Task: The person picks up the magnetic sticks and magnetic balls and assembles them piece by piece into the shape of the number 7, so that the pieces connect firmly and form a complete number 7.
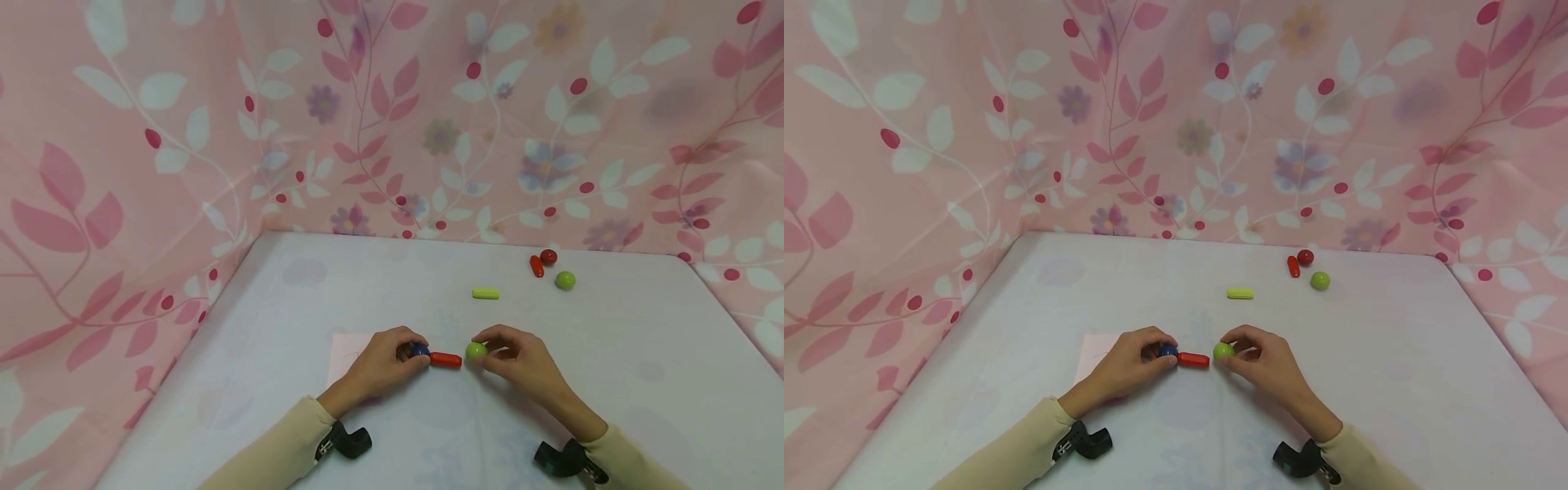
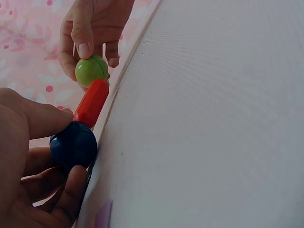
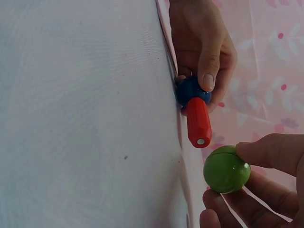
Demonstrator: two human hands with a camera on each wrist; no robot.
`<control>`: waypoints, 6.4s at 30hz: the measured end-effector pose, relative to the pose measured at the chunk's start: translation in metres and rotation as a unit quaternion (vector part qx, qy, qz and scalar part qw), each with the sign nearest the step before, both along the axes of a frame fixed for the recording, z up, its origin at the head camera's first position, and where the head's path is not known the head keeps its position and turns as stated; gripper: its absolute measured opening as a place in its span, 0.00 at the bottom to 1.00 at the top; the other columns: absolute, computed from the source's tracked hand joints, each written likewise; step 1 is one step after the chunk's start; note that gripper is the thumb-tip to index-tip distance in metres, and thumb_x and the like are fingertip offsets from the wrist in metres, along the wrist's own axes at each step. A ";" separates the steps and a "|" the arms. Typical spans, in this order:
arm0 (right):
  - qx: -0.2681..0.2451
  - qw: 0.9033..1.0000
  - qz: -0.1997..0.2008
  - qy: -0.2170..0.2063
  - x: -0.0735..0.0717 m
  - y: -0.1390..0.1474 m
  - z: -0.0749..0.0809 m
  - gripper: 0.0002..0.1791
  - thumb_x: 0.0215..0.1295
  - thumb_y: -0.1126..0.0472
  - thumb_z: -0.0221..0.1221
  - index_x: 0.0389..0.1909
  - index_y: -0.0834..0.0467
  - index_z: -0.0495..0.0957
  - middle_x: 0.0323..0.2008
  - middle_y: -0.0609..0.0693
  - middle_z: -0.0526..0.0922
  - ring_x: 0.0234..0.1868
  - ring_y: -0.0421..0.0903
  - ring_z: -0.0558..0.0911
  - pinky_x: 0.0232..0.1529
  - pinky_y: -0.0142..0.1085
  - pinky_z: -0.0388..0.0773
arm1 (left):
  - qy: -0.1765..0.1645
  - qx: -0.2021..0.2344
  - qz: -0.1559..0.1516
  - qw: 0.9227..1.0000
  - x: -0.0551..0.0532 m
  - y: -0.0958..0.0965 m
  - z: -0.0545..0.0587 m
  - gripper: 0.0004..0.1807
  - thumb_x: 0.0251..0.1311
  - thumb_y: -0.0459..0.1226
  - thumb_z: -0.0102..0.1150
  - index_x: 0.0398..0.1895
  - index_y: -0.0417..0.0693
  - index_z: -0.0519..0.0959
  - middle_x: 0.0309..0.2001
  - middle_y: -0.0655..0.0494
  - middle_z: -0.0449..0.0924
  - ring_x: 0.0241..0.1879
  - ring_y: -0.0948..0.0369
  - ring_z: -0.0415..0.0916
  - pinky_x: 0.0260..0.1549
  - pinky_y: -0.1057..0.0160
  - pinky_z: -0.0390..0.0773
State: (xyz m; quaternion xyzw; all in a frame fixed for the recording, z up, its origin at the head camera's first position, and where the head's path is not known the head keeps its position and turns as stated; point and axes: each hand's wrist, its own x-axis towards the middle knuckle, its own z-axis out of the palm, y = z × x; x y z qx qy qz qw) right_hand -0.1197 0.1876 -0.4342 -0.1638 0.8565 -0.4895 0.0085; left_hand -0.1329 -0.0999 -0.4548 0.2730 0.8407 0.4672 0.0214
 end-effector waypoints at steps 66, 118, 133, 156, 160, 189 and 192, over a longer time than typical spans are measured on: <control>0.031 0.999 0.015 0.016 -0.002 -0.002 -0.006 0.09 0.68 0.62 0.70 0.47 0.56 0.85 0.42 0.43 0.86 0.42 0.45 0.84 0.44 0.39 0.83 | 0.024 -0.007 0.005 1.000 -0.001 0.000 -0.004 0.10 0.67 0.39 0.68 0.49 0.48 0.86 0.41 0.65 0.81 0.34 0.66 0.76 0.35 0.64 0.77; 0.095 0.992 -0.085 0.023 -0.103 0.023 -0.021 0.17 0.69 0.64 0.67 0.58 0.59 0.82 0.48 0.57 0.83 0.44 0.53 0.78 0.48 0.46 0.76 | 0.010 -0.011 0.006 1.000 -0.001 0.000 -0.005 0.10 0.68 0.41 0.68 0.48 0.48 0.86 0.41 0.63 0.80 0.34 0.64 0.75 0.35 0.65 0.77; 0.107 0.993 -0.042 0.011 -0.097 0.030 -0.019 0.24 0.68 0.64 0.67 0.65 0.56 0.79 0.44 0.55 0.81 0.45 0.53 0.78 0.48 0.47 0.76 | 0.002 -0.008 0.002 1.000 0.002 0.003 -0.002 0.10 0.68 0.40 0.67 0.48 0.48 0.86 0.41 0.63 0.80 0.35 0.66 0.75 0.36 0.65 0.77; 0.125 0.985 -0.115 -0.044 -0.099 0.022 -0.004 0.17 0.70 0.61 0.63 0.55 0.66 0.81 0.38 0.56 0.82 0.35 0.52 0.77 0.34 0.39 0.77 | 0.011 -0.011 0.003 1.000 -0.001 -0.001 -0.005 0.11 0.68 0.41 0.68 0.49 0.48 0.86 0.40 0.63 0.80 0.34 0.66 0.74 0.35 0.65 0.77; 0.145 0.984 -0.094 -0.044 -0.098 0.020 -0.002 0.17 0.69 0.61 0.65 0.53 0.67 0.82 0.36 0.54 0.82 0.35 0.51 0.77 0.35 0.40 0.77 | 0.010 -0.011 0.004 1.000 -0.001 -0.001 -0.005 0.10 0.68 0.41 0.67 0.49 0.49 0.86 0.40 0.64 0.80 0.34 0.65 0.74 0.35 0.65 0.77; 0.053 0.987 -0.111 -0.102 -0.068 0.021 0.004 0.21 0.73 0.54 0.66 0.55 0.66 0.80 0.32 0.52 0.84 0.32 0.50 0.80 0.29 0.35 0.77 | 0.079 0.001 0.047 0.996 -0.005 -0.003 -0.010 0.13 0.66 0.37 0.70 0.51 0.42 0.85 0.41 0.59 0.80 0.32 0.63 0.72 0.31 0.64 0.74; 0.043 0.990 -0.102 -0.090 -0.066 0.021 0.003 0.21 0.73 0.56 0.66 0.58 0.64 0.77 0.31 0.53 0.84 0.30 0.51 0.79 0.28 0.35 0.76 | 0.078 0.001 0.048 0.996 -0.005 -0.004 -0.010 0.13 0.66 0.37 0.70 0.51 0.43 0.85 0.40 0.59 0.80 0.32 0.62 0.72 0.31 0.64 0.74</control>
